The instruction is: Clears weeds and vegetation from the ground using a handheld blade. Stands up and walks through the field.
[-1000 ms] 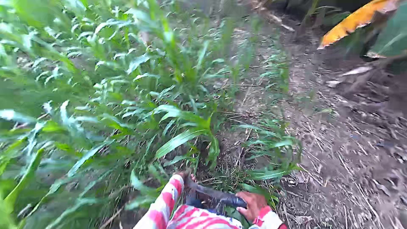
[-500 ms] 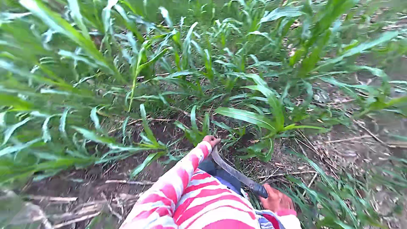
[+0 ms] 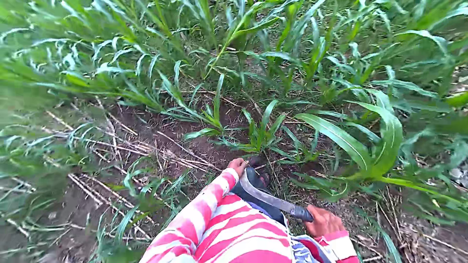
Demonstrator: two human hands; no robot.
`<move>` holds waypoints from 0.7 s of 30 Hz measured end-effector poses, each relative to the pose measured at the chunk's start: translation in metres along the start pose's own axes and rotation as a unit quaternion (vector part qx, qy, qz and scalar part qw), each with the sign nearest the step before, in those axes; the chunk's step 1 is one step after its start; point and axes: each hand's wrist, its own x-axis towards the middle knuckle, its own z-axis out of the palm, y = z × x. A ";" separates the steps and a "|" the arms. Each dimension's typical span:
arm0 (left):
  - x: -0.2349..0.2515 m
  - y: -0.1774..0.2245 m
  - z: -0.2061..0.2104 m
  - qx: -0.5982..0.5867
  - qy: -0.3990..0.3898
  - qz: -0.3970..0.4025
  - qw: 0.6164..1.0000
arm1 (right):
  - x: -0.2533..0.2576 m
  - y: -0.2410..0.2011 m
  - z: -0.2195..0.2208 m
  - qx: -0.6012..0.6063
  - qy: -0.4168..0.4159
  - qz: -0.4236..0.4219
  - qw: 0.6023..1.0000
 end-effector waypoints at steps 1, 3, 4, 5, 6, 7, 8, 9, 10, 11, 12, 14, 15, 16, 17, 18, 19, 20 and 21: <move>-0.005 -0.005 -0.003 0.010 0.006 -0.009 1.000 | 0.006 -0.002 -0.002 -0.011 0.010 -0.023 1.000; -0.012 -0.014 -0.013 0.017 0.031 -0.031 0.999 | 0.019 -0.012 -0.010 -0.028 0.006 -0.057 0.998; -0.014 -0.020 -0.021 0.006 0.054 -0.049 0.997 | 0.026 -0.017 -0.016 -0.033 -0.003 -0.071 0.997; -0.014 -0.029 -0.031 -0.015 0.081 -0.078 0.994 | 0.032 -0.022 -0.021 -0.029 -0.011 -0.087 0.996; -0.013 -0.041 -0.043 -0.042 0.111 -0.115 0.986 | 0.038 -0.025 -0.023 -0.017 -0.005 -0.105 0.994; -0.010 -0.060 -0.055 -0.070 0.142 -0.152 0.976 | 0.043 -0.028 -0.024 0.002 0.005 -0.117 0.993; -0.006 -0.084 -0.066 -0.091 0.167 -0.191 0.963 | 0.048 -0.031 -0.024 0.029 -0.004 -0.111 0.993; -0.002 -0.112 -0.075 -0.104 0.188 -0.229 0.949 | 0.054 -0.035 -0.025 0.058 -0.039 -0.083 0.994; -0.001 -0.143 -0.081 -0.107 0.202 -0.267 0.936 | 0.061 -0.040 -0.025 0.080 -0.089 -0.036 0.992; -0.003 -0.174 -0.085 -0.104 0.206 -0.300 0.925 | 0.070 -0.044 -0.025 0.092 -0.151 0.020 0.984; -0.007 -0.205 -0.088 -0.101 0.208 -0.324 0.917 | 0.080 -0.050 -0.023 0.092 -0.206 0.078 0.971; -0.019 -0.251 -0.091 -0.116 0.205 -0.364 0.901 | 0.097 -0.066 -0.025 0.052 -0.260 0.175 0.948; -0.023 -0.270 -0.088 -0.149 0.231 -0.383 0.882 | 0.104 -0.076 -0.029 0.023 -0.270 0.207 0.940; -0.026 -0.289 -0.084 -0.207 0.273 -0.400 0.850 | 0.110 -0.086 -0.032 0.004 -0.268 0.218 0.938; -0.040 -0.301 -0.089 -0.287 0.276 -0.401 0.825 | 0.116 -0.093 -0.033 0.003 -0.257 0.214 0.942; -0.052 -0.310 -0.098 -0.333 0.270 -0.403 0.809 | 0.123 -0.100 -0.033 0.015 -0.243 0.199 0.949; -0.060 -0.315 -0.109 -0.324 0.266 -0.415 0.808 | 0.133 -0.107 -0.034 0.028 -0.233 0.181 0.955; -0.064 -0.318 -0.121 -0.279 0.260 -0.431 0.818 | 0.144 -0.115 -0.036 0.033 -0.227 0.162 0.960; -0.067 -0.316 -0.135 -0.231 0.243 -0.446 0.830 | 0.157 -0.127 -0.039 0.035 -0.220 0.144 0.964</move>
